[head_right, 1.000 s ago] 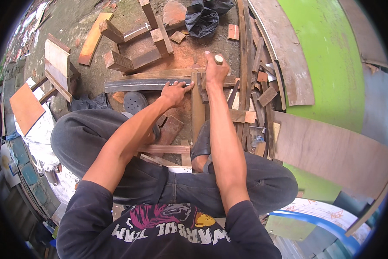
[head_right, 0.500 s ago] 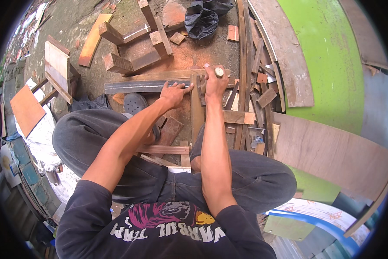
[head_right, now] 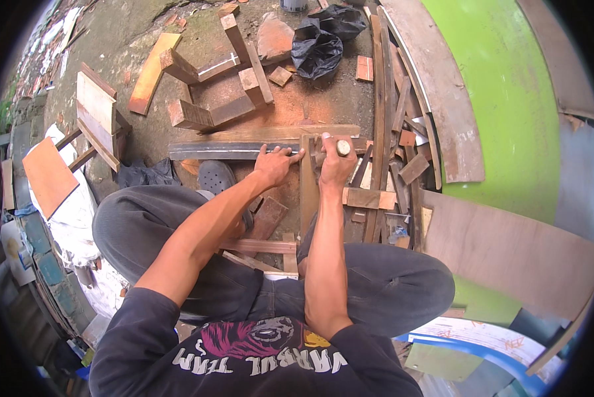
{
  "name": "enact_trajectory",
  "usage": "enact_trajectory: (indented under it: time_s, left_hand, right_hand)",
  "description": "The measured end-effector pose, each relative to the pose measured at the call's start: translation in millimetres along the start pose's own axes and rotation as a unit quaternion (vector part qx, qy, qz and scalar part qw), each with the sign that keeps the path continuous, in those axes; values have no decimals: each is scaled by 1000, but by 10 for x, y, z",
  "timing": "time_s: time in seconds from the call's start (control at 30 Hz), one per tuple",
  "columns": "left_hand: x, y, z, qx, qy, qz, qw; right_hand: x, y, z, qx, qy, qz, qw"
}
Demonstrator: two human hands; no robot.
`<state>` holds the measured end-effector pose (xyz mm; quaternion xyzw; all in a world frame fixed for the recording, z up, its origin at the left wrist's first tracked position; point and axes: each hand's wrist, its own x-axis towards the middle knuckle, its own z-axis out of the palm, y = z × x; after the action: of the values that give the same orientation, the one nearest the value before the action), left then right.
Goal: The person sits on the ground and uses a hammer to repeatedly strike a piece of wood placed on a metal bar, breaking it into smaller pieces.
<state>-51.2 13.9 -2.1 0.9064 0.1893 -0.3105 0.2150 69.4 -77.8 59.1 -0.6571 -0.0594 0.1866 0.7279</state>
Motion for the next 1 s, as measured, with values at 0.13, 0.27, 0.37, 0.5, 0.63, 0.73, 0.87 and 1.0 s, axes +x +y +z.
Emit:
enact_trajectory:
  time_s: [0.13,0.27,0.37,0.5,0.63,0.73,0.87,1.0]
  left_hand:
    - [19,-65,60,-50,12,8,999]
    - [68,71,-196,-278,123,-30,952]
    - [152,299,-380,-502,292,-20,814]
    - [339,563,-782,-740,218,88,631]
    - [317,801,-1048,-718,141,155,664]
    - [320,818,-1014,-687,156,163,690]
    - [376,796,-868,-722,221,121,644]
    - [366,922,-837,-717,260,127,634]
  right_hand:
    - [153,-124,-199,8,-130,69,989]
    - [350,-311,-192,-6,-171,179,969]
    - [343,-258,-127,-35,-140,145,979]
    - [365,-281,-136,-19,-161,133,978]
    - [329,-283,-129,-30,-102,138,985]
    - [233,-333,-104,-39,-103,103,989]
    - [120,-396,-20,-67,-88,98,989]
    - [156,-250,-83,-4,-83,57,995]
